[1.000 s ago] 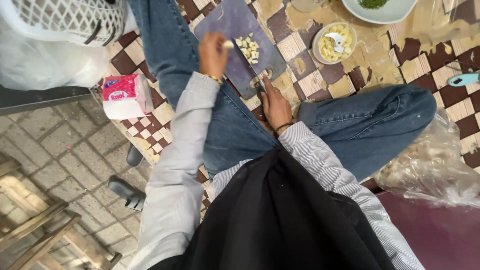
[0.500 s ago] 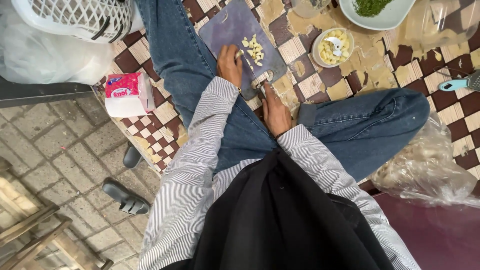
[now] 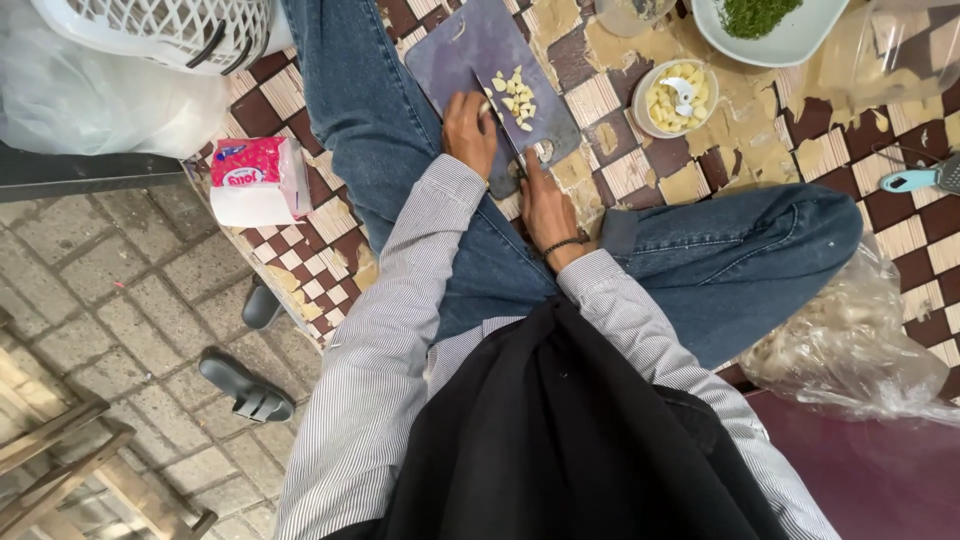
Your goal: Peeling, chopping, and mincing garlic using a knife and a manual pull-string food processor while sitting on the floor.
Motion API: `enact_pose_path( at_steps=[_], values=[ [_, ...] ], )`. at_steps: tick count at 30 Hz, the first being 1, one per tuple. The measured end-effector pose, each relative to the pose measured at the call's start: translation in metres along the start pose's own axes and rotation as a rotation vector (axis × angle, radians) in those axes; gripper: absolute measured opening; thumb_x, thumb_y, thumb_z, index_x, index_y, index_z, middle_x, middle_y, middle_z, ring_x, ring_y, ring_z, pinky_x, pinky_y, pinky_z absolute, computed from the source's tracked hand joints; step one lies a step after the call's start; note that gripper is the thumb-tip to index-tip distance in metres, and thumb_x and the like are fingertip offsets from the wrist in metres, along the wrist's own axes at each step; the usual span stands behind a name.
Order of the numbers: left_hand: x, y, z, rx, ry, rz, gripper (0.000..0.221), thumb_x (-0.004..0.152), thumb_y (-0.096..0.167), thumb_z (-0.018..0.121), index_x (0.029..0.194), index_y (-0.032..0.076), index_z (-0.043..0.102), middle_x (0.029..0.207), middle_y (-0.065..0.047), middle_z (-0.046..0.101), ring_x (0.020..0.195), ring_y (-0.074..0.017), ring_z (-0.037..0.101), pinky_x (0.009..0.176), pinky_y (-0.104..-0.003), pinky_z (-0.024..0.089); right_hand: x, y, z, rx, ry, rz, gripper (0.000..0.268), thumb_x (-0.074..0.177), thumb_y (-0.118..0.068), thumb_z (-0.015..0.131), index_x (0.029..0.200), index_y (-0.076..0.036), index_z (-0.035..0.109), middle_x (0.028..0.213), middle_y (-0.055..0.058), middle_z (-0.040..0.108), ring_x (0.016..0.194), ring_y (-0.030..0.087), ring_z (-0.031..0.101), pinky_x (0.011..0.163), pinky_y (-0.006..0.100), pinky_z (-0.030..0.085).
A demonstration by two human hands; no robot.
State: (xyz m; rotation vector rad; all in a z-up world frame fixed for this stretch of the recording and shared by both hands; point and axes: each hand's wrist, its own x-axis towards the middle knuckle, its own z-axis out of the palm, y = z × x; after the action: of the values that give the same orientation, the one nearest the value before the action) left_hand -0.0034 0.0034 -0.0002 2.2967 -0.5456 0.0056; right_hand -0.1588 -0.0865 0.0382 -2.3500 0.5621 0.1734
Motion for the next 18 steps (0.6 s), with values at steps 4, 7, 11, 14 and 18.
enact_pose_path(
  at_steps=[4,7,11,14,18],
  values=[
    [-0.001,-0.006,0.007,-0.067,0.054,-0.041,0.024,0.078,-0.012,0.064,0.097,0.003,0.064,0.093,-0.011,0.06,0.077,-0.028,0.064,0.076,-0.037,0.055,-0.008,0.006,-0.002,-0.014,0.082,-0.064,0.057,0.101,-0.012,0.056,0.155,-0.01,0.037,0.104,0.027,0.068,0.079,0.045,0.068,0.064,0.052,0.055],
    [-0.003,-0.011,0.01,-0.084,0.06,-0.066,0.026,0.076,-0.014,0.067,0.096,0.003,0.064,0.091,-0.01,0.06,0.074,-0.0253,0.064,0.072,-0.035,0.055,-0.023,0.002,-0.004,-0.068,0.11,-0.078,0.058,0.102,-0.014,0.057,0.156,-0.011,0.036,0.102,0.026,0.068,0.075,0.043,0.068,0.059,0.051,0.054],
    [-0.002,-0.015,0.016,-0.09,0.093,-0.067,0.026,0.077,-0.013,0.067,0.097,0.003,0.065,0.09,-0.009,0.061,0.072,-0.0239,0.064,0.071,-0.034,0.056,-0.025,0.007,0.007,-0.069,0.085,-0.048,0.059,0.103,-0.016,0.053,0.158,-0.014,0.031,0.121,0.027,0.066,0.082,0.048,0.068,0.063,0.056,0.053],
    [0.001,-0.009,0.008,-0.089,0.087,-0.062,0.022,0.076,-0.013,0.068,0.091,0.003,0.065,0.088,-0.009,0.061,0.072,-0.0244,0.063,0.072,-0.034,0.055,-0.008,0.006,0.011,-0.092,0.013,-0.018,0.057,0.105,-0.017,0.049,0.158,-0.017,0.028,0.103,0.029,0.067,0.073,0.05,0.066,0.062,0.06,0.05],
    [0.0,-0.014,0.012,-0.08,0.072,-0.068,0.023,0.075,-0.012,0.068,0.092,0.003,0.065,0.089,-0.009,0.062,0.073,-0.0252,0.063,0.072,-0.035,0.055,0.005,0.003,0.003,-0.103,0.012,-0.026,0.058,0.103,-0.015,0.053,0.156,-0.014,0.031,0.094,0.027,0.068,0.072,0.046,0.068,0.061,0.058,0.051]
  ],
)
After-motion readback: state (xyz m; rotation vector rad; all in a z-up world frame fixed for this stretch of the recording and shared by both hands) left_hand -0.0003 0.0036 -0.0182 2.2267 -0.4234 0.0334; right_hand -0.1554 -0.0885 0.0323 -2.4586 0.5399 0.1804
